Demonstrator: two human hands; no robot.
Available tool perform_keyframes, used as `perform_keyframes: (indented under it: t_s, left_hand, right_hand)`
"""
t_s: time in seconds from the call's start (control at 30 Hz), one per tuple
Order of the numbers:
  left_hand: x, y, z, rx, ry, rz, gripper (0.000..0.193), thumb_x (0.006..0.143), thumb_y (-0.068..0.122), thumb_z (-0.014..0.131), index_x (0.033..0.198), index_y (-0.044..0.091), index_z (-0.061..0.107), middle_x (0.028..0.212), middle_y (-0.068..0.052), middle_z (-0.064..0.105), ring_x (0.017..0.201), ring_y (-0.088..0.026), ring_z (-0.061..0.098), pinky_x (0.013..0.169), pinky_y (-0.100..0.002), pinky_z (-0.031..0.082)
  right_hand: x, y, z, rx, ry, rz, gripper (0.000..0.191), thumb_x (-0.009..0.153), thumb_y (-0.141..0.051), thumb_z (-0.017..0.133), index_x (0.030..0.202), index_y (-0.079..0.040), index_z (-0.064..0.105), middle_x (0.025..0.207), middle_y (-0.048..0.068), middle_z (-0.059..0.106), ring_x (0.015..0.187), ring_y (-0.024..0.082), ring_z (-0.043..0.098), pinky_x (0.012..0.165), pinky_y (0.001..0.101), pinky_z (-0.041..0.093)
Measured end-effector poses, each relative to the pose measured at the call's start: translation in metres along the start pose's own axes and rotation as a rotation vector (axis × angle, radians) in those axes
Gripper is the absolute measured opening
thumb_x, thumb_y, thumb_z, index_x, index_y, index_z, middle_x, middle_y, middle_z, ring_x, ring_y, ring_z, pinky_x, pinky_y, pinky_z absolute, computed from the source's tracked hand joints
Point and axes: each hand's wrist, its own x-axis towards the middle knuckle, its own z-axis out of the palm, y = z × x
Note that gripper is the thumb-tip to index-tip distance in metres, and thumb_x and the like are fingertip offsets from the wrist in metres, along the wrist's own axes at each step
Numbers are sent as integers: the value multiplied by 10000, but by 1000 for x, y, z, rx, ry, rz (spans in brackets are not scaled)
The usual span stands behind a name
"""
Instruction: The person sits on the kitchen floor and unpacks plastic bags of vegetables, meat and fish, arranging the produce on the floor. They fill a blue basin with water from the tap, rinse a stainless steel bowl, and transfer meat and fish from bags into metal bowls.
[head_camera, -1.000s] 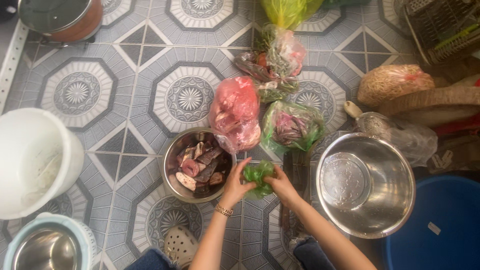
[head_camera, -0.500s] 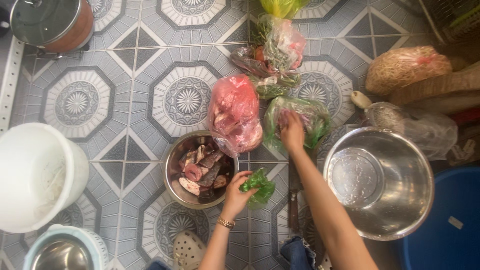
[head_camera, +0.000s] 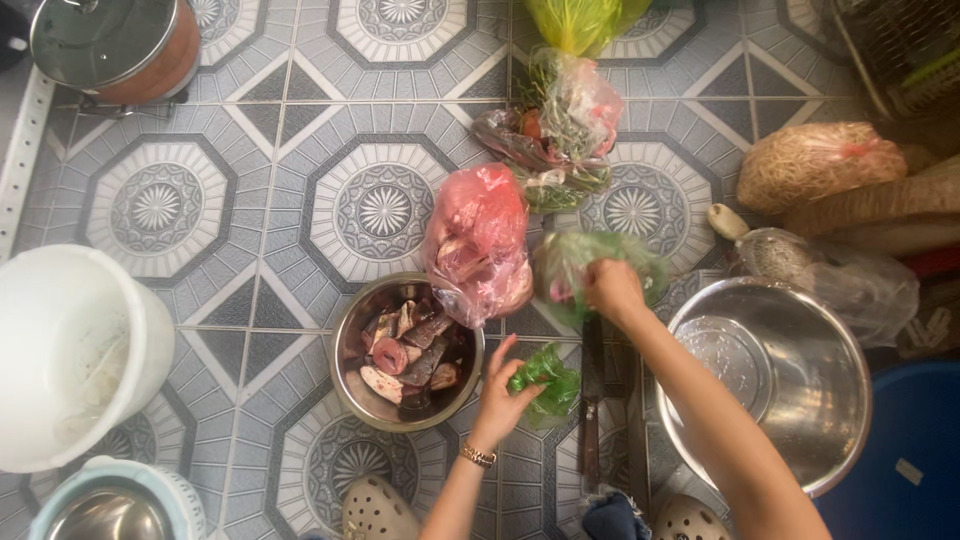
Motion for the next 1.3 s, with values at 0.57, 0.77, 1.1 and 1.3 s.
perform_keyframes:
  t_s: [0.57,0.77,1.1,1.3]
  left_hand:
    - [-62,-49,-76,236,225,-380,292,801,43,761,1082,39,681,944,-133,780,867,-246,768,764,-338,560]
    - [-102,-82,-42,445,346,66,447,688,-53,635,1126,33,655,1057,-185,707,1018,-392,685,900,-420,553]
    - [-122,-75,-17,426,201,-211,367,696,-23,673,1051,65,705,1067,-166,722,1044,-383,664,913,-451,544]
    - [-107,-84,-43,572,118,-384,364,689,-16,723,1036,92,735,1062,-173,715,1046,-381,675,901,-464,551]
  right_hand:
    - [-161,-20,15,733,-473,-188,163,767,48,728,892,-27,802,748,58,756,695,94,662,633,297,545]
    - [-191,-24,-4,1199,-525,-66,304,739,133,633,973,-3,772,842,1,767,716,68,669,647,242,542]
    - [-177,-32,-29,1787,-227,441,333,738,103,600,1011,-84,642,760,6,578,655,126,477,621,255,416]
    - [-172,-31,8,1776,-120,675,162,807,43,650,946,-40,659,812,15,598,703,114,486,640,242,418]
